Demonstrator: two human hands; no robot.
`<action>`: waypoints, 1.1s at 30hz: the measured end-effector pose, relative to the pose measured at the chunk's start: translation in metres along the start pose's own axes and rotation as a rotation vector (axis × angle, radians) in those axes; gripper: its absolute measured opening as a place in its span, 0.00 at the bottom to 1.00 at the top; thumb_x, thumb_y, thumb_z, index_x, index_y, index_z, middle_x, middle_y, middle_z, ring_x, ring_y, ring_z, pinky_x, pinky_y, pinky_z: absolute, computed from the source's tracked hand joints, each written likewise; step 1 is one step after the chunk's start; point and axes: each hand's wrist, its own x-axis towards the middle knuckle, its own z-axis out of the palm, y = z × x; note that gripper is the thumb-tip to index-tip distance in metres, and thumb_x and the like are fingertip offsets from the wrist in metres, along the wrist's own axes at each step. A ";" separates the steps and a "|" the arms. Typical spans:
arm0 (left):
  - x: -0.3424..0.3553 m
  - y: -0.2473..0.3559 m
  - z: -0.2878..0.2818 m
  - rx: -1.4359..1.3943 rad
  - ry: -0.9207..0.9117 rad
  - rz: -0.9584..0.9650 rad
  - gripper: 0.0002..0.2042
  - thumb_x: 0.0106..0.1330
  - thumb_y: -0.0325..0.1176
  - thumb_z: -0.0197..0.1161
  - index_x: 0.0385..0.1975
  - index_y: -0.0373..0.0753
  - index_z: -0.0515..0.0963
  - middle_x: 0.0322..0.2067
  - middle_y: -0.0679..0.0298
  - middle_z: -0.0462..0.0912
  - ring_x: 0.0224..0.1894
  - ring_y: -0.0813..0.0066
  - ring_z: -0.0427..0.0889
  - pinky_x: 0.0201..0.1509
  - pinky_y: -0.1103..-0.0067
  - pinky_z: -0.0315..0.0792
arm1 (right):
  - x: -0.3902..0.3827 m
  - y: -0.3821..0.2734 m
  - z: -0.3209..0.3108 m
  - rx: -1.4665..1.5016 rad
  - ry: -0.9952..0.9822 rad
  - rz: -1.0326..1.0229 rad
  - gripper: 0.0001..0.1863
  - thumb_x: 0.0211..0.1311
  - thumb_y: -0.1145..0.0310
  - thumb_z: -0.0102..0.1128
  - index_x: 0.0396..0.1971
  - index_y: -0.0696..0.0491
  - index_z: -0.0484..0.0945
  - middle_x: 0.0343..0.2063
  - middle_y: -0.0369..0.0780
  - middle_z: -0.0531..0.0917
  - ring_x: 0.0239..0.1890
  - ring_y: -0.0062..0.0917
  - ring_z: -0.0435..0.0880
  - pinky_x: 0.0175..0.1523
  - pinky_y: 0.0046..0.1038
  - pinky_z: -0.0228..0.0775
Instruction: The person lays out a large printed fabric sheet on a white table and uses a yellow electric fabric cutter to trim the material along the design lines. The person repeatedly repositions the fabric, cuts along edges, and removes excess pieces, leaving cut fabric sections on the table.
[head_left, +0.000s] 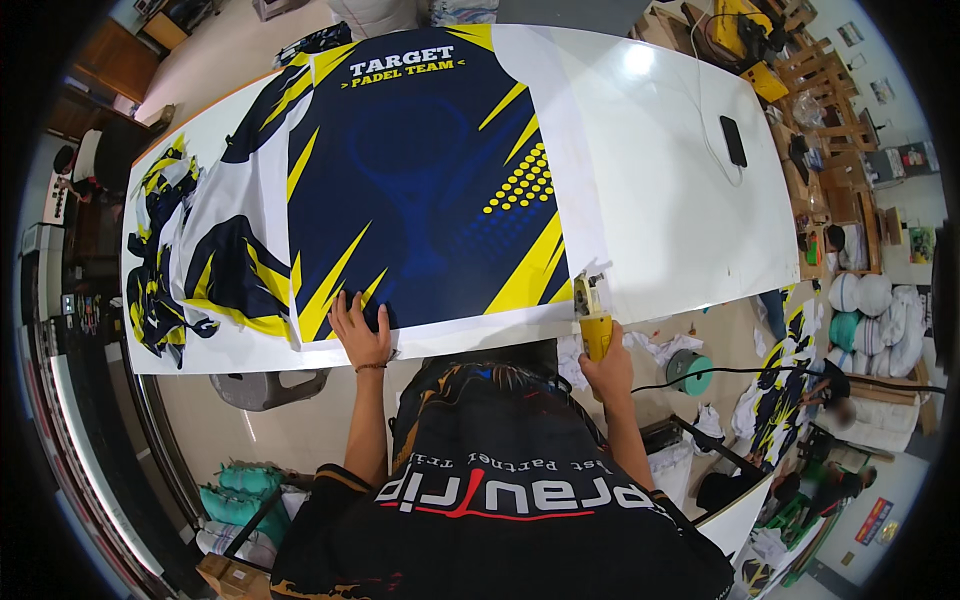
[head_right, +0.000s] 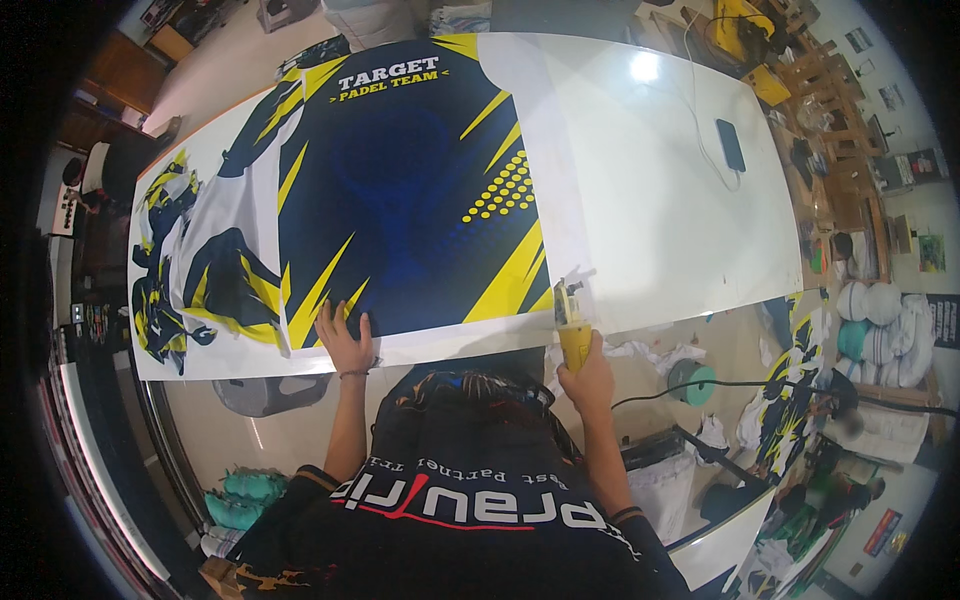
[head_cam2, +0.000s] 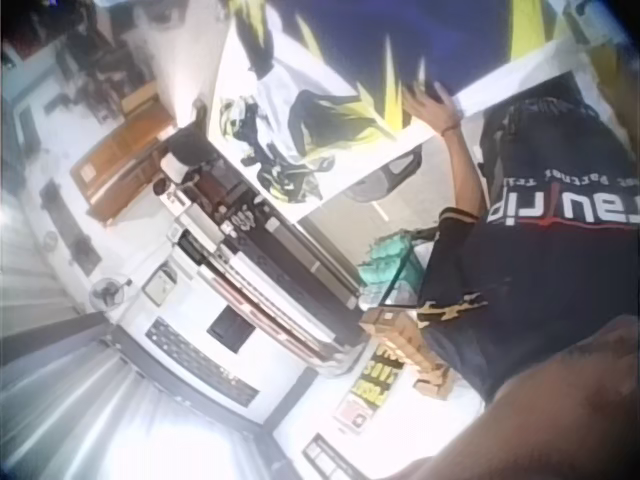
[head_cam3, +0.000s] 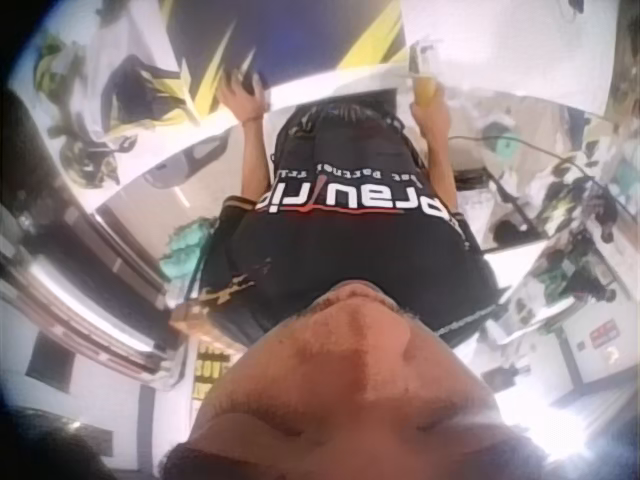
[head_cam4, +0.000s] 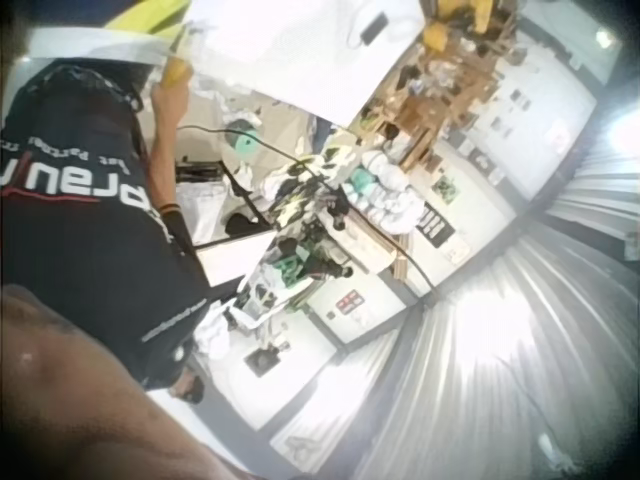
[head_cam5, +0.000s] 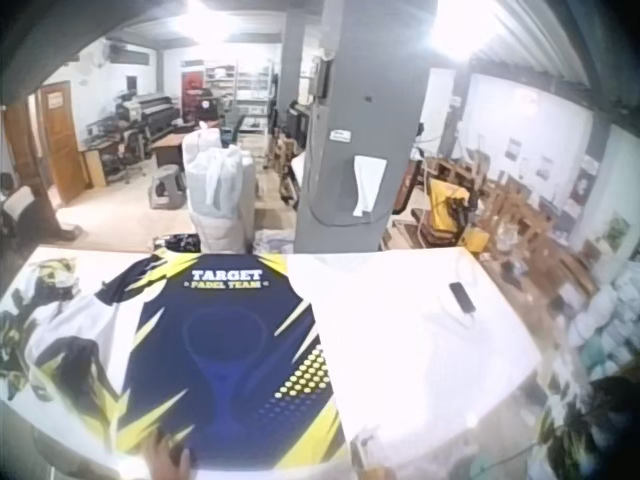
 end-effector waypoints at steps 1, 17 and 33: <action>0.000 0.000 0.000 -0.002 0.000 -0.002 0.26 0.70 0.47 0.63 0.62 0.36 0.74 0.69 0.45 0.66 0.74 0.43 0.59 0.79 0.49 0.47 | 0.003 -0.003 0.000 0.000 -0.001 -0.004 0.43 0.49 0.62 0.70 0.66 0.51 0.60 0.38 0.57 0.85 0.43 0.59 0.84 0.47 0.55 0.76; 0.003 0.003 -0.005 -0.006 0.009 -0.015 0.24 0.69 0.44 0.66 0.59 0.37 0.76 0.67 0.46 0.68 0.71 0.43 0.63 0.77 0.48 0.52 | 0.090 -0.064 -0.018 -0.039 -0.029 -0.010 0.40 0.50 0.61 0.69 0.64 0.46 0.62 0.40 0.56 0.86 0.44 0.58 0.86 0.48 0.53 0.78; 0.004 0.002 -0.006 -0.038 -0.009 -0.057 0.25 0.66 0.42 0.69 0.60 0.39 0.75 0.68 0.47 0.67 0.72 0.43 0.62 0.78 0.48 0.51 | 0.226 -0.149 -0.027 -0.090 -0.027 -0.064 0.42 0.50 0.59 0.71 0.66 0.46 0.62 0.47 0.55 0.85 0.49 0.55 0.86 0.54 0.51 0.79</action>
